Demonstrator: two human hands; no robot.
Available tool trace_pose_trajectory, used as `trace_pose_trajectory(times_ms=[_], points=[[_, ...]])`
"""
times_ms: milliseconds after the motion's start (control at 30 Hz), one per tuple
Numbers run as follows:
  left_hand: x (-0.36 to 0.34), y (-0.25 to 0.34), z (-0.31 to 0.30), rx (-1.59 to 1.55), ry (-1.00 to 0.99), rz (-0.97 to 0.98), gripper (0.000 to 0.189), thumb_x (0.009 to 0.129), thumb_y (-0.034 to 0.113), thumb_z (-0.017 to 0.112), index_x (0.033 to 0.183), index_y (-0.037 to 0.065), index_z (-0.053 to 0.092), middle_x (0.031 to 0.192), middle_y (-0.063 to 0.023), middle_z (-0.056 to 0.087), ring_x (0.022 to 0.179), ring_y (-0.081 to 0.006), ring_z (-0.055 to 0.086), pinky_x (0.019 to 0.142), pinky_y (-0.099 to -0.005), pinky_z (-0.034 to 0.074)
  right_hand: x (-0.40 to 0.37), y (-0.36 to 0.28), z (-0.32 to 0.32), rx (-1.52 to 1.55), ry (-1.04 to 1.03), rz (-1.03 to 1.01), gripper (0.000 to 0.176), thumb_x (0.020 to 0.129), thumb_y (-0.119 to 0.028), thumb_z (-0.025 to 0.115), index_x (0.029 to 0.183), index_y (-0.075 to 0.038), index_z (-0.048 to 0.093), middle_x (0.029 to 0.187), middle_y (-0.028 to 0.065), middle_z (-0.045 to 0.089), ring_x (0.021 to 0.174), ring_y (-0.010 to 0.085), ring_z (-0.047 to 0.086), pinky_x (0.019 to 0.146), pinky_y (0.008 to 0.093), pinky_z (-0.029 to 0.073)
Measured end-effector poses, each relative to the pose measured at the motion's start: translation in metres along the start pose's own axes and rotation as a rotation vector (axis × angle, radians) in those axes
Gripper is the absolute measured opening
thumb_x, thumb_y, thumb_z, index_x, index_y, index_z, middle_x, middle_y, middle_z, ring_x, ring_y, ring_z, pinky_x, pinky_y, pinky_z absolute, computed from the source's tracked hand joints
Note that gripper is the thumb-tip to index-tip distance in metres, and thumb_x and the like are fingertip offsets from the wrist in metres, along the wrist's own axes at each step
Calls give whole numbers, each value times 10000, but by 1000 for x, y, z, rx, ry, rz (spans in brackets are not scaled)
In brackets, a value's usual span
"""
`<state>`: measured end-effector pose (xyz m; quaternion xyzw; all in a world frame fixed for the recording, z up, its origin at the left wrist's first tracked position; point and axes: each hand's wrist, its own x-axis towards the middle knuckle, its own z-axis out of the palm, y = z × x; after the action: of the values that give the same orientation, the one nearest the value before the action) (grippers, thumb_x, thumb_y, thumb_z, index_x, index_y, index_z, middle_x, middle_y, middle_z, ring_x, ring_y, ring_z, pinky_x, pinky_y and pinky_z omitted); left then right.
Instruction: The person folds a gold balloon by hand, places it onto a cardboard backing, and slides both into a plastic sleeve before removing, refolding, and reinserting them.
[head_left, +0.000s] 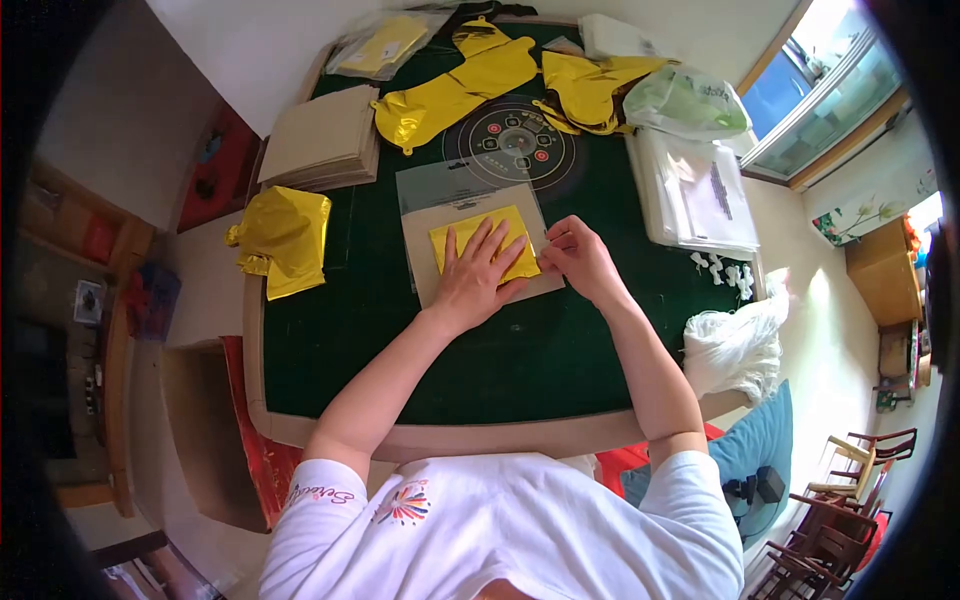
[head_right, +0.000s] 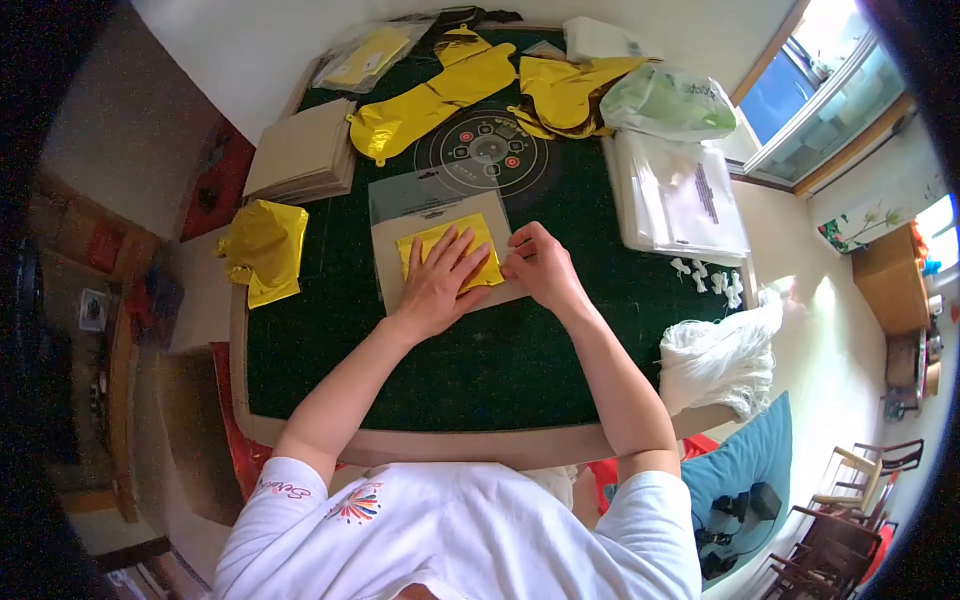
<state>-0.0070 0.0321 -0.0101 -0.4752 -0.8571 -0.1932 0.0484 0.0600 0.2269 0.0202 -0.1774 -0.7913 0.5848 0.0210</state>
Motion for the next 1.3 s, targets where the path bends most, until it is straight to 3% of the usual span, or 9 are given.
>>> trace_pose_trajectory(times_ms=[300,367,500,600,667,767,900,1133,1300], points=[[1,1,-2,53,-81,-4,542,926,449,579,1417,248,466,1517,-105,340,1433,-308,273,1123,-658,131,1,8,3,16,22,-15,279,801,-46,667,1059,-31,561,817,80,652,775,161,648,689,304,529],[2,2,-2,64,-89,-28,552,926,445,583,1428,253,458,1522,-103,337,1438,-307,264,1130,-649,111,4,18,6,15,12,-119,305,793,-58,685,1071,-37,562,825,78,654,801,156,644,693,307,527],[2,2,-2,73,-109,-18,555,930,444,577,1437,260,449,1529,-101,329,1445,-300,253,1137,-641,90,-4,-4,-4,-30,38,-34,311,798,-72,689,1077,-32,559,815,78,655,775,157,648,695,297,526],[3,3,-3,69,-115,-25,554,931,436,577,1439,262,442,1533,-100,323,1446,-303,248,1140,-637,84,-7,-11,-12,-64,73,16,206,835,-59,656,1027,-14,595,779,63,647,679,116,616,625,257,496],[3,2,-3,72,-123,-26,557,936,430,571,1447,262,427,1537,-97,314,1449,-304,239,1142,-635,82,-9,-10,-12,-146,-94,83,135,850,-82,646,958,-1,638,739,64,647,578,128,601,559,266,489],[3,1,-2,99,-127,-18,566,935,421,575,1452,255,416,1538,-98,311,1449,-309,234,1142,-633,84,-14,-17,-3,-368,-93,75,161,839,-154,677,881,2,681,785,120,689,713,189,681,646,329,544],[3,3,-3,53,-99,-7,568,921,402,608,1437,239,435,1525,-111,326,1443,-311,251,1130,-658,84,-9,-11,-5,-198,-153,125,171,876,-146,644,925,17,660,666,44,620,507,117,557,485,263,455],[4,5,-5,79,-109,-8,562,930,403,595,1437,230,429,1523,-119,325,1442,-312,252,1125,-663,97,1,-4,-4,-23,-205,204,161,877,-126,642,901,32,665,614,28,571,465,96,512,438,248,406],[4,3,-4,75,-104,-7,568,936,410,585,1446,227,414,1523,-125,324,1442,-314,254,1122,-669,100,3,1,-1,-71,-169,161,160,829,-129,661,871,24,680,628,70,629,470,134,574,472,280,460]])
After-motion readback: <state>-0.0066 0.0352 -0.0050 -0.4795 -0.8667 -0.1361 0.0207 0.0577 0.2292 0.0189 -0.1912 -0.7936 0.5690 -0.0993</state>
